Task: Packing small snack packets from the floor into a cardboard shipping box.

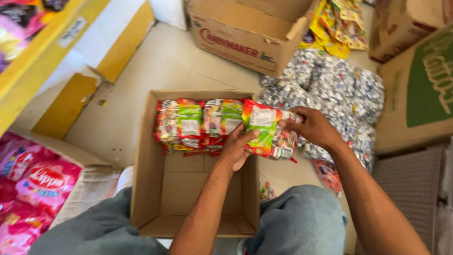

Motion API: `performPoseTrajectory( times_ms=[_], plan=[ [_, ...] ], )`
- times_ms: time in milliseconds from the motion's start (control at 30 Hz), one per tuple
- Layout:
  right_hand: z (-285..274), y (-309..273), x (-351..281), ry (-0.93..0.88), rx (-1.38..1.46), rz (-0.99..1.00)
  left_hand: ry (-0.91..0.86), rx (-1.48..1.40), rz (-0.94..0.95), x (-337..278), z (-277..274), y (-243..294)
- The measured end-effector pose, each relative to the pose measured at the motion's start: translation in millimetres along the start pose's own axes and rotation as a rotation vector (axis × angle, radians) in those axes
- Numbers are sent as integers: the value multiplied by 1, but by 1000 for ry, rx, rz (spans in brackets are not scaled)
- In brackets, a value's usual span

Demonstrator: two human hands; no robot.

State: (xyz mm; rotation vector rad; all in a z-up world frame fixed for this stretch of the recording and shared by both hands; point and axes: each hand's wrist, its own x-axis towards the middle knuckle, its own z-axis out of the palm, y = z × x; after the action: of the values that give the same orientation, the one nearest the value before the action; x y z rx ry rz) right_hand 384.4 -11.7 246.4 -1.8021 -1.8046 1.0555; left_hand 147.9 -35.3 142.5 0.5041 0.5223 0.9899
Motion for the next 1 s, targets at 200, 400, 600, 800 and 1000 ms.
performPoseTrajectory(
  times_ms=[200,400,600,800,1000],
  plan=[
    [25,-78,38,-60,93,98,183,-251,162,-13,-33,31],
    [62,-117,90,-313,38,178,345,-313,225,-28,-75,63],
    [118,-141,128,-321,-38,58,510,-366,315,-40,-104,86],
    [176,-142,153,-289,168,32,805,-638,566,-31,-137,88],
    [210,-172,122,115,-526,-361,1199,-189,549,-15,-166,71]
  ],
)
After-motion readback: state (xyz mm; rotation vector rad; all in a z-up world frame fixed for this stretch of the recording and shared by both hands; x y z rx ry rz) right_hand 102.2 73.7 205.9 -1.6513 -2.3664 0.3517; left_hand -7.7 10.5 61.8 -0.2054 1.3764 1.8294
